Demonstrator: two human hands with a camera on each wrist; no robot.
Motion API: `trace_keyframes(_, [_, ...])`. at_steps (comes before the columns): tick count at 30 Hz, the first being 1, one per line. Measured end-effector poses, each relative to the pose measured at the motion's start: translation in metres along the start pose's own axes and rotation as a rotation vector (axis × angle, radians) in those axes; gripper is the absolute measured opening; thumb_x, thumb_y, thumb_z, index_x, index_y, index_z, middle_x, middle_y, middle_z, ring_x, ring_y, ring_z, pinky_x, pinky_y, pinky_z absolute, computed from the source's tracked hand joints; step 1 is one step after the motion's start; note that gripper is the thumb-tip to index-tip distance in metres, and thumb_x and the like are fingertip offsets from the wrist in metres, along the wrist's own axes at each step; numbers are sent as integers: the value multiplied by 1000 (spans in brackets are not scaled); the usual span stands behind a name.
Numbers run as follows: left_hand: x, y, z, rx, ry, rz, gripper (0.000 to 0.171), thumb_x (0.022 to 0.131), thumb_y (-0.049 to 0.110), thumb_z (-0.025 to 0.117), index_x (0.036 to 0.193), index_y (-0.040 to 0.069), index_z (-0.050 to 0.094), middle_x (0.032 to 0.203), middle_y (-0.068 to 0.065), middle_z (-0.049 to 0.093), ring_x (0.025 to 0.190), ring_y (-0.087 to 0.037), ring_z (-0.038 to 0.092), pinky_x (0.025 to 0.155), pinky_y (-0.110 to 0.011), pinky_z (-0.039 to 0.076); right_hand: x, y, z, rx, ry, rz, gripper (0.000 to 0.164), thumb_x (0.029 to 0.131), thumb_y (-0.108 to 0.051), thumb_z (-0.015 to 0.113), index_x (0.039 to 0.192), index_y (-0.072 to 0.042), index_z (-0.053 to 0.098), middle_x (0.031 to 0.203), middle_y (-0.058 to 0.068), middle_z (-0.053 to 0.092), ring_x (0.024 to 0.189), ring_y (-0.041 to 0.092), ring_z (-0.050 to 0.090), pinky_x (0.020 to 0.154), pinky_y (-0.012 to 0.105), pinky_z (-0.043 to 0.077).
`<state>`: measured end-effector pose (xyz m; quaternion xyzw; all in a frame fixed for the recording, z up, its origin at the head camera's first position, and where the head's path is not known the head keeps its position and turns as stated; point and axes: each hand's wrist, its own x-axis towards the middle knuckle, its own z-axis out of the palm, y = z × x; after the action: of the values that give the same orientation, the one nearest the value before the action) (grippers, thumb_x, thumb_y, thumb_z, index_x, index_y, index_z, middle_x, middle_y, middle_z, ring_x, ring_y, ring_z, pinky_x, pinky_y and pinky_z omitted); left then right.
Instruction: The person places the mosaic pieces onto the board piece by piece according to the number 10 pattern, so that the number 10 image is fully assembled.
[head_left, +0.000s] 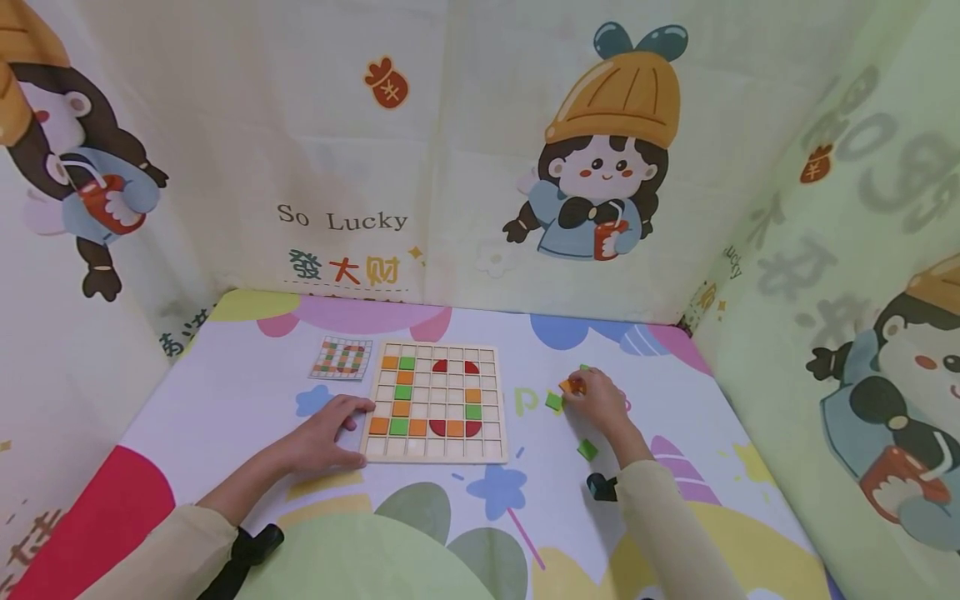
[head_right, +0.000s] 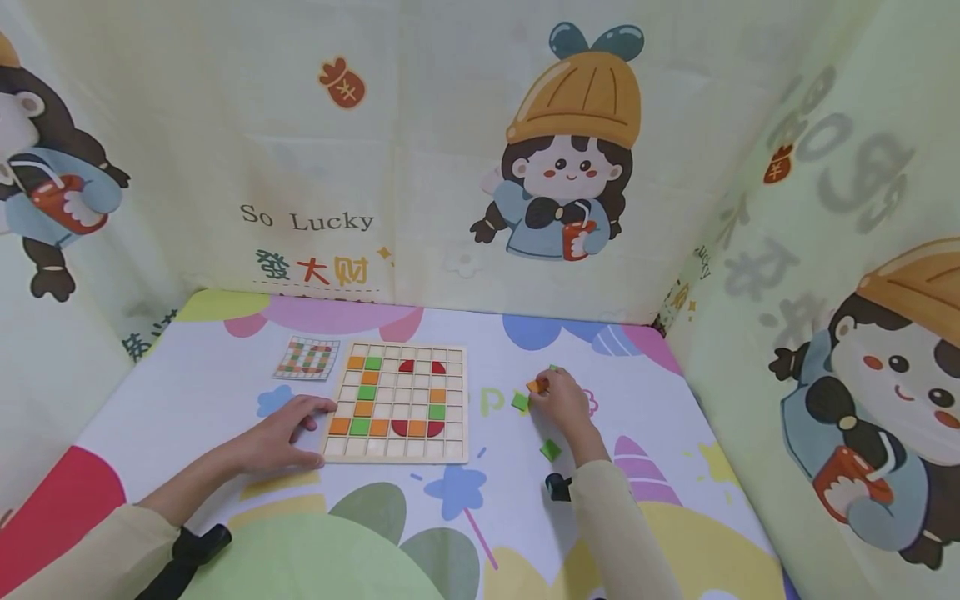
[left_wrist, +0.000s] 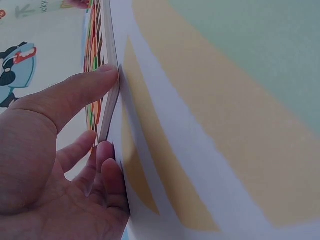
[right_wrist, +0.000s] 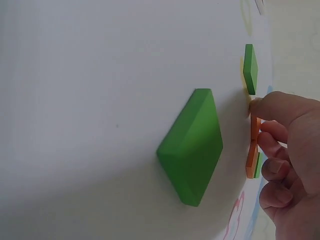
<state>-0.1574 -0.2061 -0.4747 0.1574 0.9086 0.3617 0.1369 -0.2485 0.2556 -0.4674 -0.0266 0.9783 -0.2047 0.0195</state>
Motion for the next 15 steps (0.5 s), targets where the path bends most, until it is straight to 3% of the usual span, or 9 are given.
trace_keyframes(7, [-1, 2, -1, -2, -3, -7, 77, 74, 29, 83, 139, 13, 44, 128, -6, 43, 103, -18, 42, 82, -27, 42, 6, 1, 2, 54, -36, 20, 31, 83, -16, 72, 111, -3, 67, 108, 13, 67, 101, 29, 59, 94, 47, 46])
trace_keyframes(15, [-1, 2, 0, 5, 5, -2, 77, 74, 28, 83, 139, 13, 44, 128, -5, 43, 103, -17, 43, 82, -28, 42, 10, 2, 2, 39, -50, 34, 29, 82, -18, 72, 107, -4, 68, 104, 12, 67, 97, 28, 58, 92, 47, 46])
